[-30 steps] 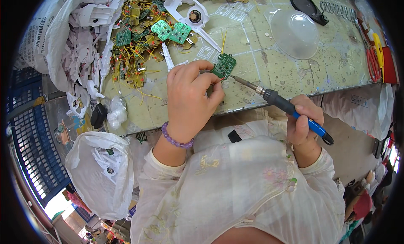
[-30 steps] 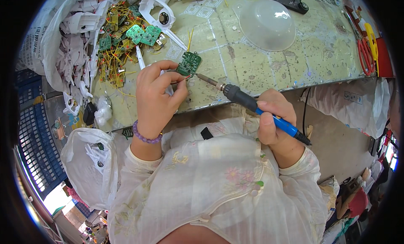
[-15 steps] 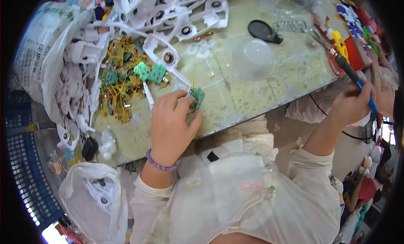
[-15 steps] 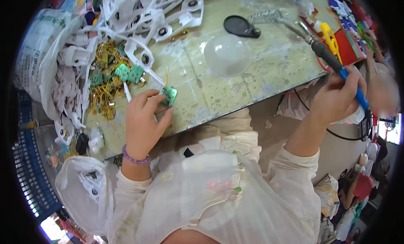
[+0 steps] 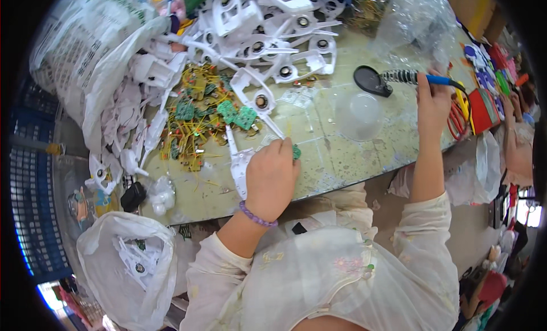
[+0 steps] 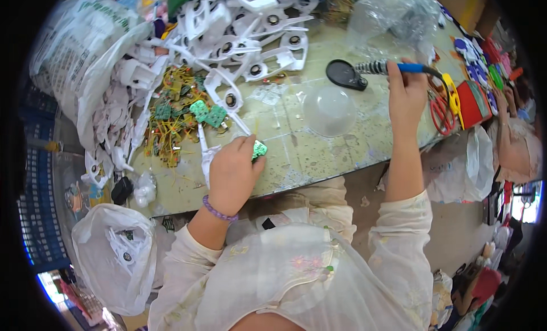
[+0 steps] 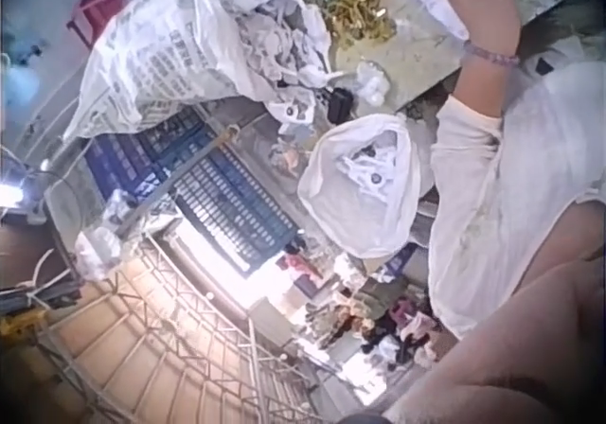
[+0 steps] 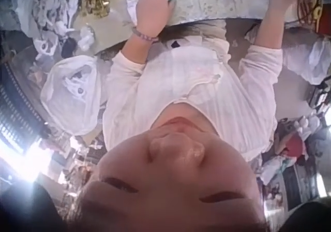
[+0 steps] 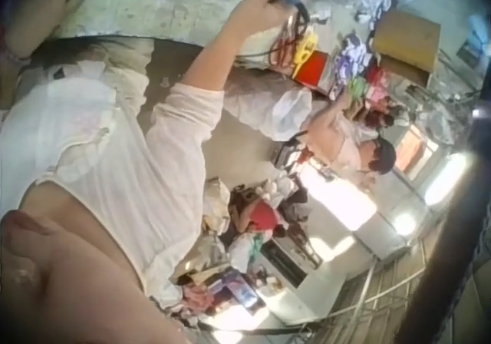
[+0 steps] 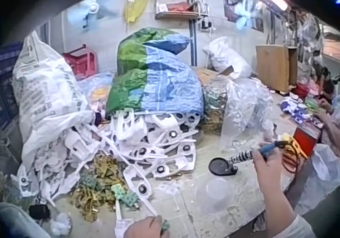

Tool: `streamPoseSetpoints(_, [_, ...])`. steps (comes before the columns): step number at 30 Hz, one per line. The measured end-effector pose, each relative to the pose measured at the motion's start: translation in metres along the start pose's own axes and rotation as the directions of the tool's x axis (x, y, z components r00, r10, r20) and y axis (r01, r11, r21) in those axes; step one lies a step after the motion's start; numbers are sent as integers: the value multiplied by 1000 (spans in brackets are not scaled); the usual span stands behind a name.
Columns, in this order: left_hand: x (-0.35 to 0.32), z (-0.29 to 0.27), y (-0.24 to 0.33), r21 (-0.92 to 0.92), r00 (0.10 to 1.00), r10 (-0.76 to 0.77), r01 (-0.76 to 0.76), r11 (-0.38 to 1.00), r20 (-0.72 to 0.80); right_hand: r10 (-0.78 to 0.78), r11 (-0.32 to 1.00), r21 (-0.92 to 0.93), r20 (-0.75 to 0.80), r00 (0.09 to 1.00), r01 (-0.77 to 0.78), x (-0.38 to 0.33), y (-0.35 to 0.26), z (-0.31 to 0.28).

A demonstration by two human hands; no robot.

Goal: Soldering wires and electronic components onto circuit boards and assembling them into plastic housings.

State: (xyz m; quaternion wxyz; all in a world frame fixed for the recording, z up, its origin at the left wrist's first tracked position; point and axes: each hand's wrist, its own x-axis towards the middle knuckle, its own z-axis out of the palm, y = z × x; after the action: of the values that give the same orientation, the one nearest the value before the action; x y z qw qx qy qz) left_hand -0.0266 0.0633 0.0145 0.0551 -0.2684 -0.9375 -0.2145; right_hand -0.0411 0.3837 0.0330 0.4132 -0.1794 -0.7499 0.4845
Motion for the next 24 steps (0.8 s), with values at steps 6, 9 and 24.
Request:
streamPoseSetpoints(6, [-2, -22, 1, -201, 995, -17, -4, 980, -103, 108, 955, 248, 228, 968, -165, -114, -21, 27])
streamPoseSetpoints(9, [-16, -32, -18, -413, 985, -10, -62, 908, -171, 148, 901, 186, 717, 681, -391, -139, -52, 57])
streamPoseSetpoints(24, [-40, -51, -43, -603, 980, -18, -107, 791, -198, 175, 686, 189, 894, 412, -702, -120, -105, 96])
